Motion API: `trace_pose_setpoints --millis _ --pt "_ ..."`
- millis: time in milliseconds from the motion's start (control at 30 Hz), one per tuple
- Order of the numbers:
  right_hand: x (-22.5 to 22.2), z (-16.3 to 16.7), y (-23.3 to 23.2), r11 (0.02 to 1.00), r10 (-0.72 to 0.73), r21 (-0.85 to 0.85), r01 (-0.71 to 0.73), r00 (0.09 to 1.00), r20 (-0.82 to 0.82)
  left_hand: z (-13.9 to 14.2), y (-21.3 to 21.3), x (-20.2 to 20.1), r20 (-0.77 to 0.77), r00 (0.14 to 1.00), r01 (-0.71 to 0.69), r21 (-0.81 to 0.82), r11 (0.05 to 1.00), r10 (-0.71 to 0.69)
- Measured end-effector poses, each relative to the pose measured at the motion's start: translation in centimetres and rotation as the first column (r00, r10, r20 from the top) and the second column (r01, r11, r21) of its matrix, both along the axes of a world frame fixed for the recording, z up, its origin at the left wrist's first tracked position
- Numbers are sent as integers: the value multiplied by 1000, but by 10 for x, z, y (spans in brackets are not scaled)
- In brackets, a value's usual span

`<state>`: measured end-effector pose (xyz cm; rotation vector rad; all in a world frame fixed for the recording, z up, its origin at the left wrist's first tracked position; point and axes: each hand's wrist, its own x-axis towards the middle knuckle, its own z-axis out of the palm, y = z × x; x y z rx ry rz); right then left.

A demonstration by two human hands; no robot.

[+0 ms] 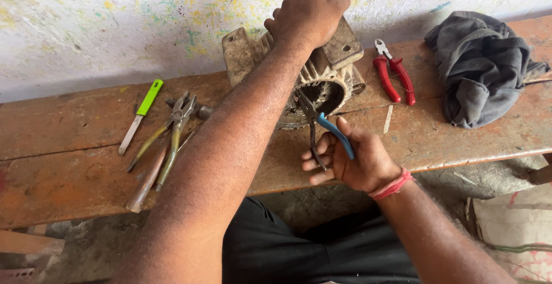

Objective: The person uses pliers to pull and cut copper wire from the slots of a motor stator. They repeatedly reach into the stator, grip wire bundles, and cut them near the surface, leaving the stator progressively empty.

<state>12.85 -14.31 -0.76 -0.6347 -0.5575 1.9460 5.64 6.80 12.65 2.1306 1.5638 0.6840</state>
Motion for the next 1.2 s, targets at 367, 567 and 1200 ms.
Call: trace_pose_setpoints --millis 367,567,1200 --pt "-18 -10 2 985 -124 -121 126 992 21 3 -3 0 -8 1000 6 -13 1000 -6" --pt "-27 11 1 995 -67 -72 74 994 92 3 -4 0 1 1000 5 -26 1000 -5" --pt "-36 36 -12 958 -260 113 -265 -626 735 7 -4 0 0 1000 15 -63 998 -16"
